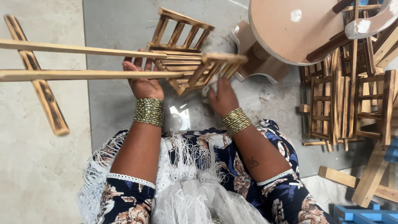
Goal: The person sits on the floor and wipes a small wooden chair with a cloth. They rotate the chair to clean different sides and then place it on the floor. The person then picks up a second wooden chair and wipes it with the cloth.
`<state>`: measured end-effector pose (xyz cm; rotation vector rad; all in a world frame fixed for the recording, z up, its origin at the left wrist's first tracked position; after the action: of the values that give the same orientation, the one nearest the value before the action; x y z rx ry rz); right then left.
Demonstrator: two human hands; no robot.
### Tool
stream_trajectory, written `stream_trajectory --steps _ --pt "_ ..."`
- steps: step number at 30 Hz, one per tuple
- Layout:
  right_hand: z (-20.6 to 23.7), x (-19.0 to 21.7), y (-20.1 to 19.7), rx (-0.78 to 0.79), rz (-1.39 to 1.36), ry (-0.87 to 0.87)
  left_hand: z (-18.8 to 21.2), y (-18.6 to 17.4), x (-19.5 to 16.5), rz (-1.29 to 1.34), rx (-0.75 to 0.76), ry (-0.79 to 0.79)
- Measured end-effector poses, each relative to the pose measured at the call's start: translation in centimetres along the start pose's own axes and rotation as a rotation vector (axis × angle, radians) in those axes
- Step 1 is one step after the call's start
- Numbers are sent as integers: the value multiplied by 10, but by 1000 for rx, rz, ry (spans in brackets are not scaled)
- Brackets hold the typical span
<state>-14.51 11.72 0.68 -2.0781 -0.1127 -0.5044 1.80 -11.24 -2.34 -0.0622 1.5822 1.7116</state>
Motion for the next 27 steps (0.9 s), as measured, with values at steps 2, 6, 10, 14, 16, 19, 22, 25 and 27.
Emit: stream_trajectory --steps 2,6,10,14,16,19,22,25,27 --pt "5 -15 21 228 -146 173 -2 -5 -2 -55 -83 2" --pt "10 -47 30 79 -812 701 -1 -5 -4 -94 -132 5" --pt "8 -72 -7 -691 -1787 836 0 -5 -7 20 -201 -26" --pt "2 -93 -38 -815 -1751 766 1 -8 -11 70 -259 -38" --pt "2 -87 -29 -682 -1740 758 2 -8 -9 66 -256 -35" --pt "13 -52 25 -357 -1488 903 0 -8 -6 45 -216 -6" --pt "16 -37 52 -162 -1583 1001 -3 -12 -8 5 -222 6" --pt "7 -47 36 -335 -1830 1023 -4 -14 -7 -9 -207 1" --pt "0 -58 10 -448 -1865 974 -4 -14 -6 15 -196 -22"
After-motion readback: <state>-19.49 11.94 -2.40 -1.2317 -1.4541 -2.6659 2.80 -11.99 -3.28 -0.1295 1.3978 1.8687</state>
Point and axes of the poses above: each hand's wrist, its own z-axis away from the middle knuckle, its own y-axis out of the palm, x = y × z, the point moved 4 cm from there along -z, towards the middle knuckle, and after that the axes turned 12 degrees about -y, right-handed, at the moved point
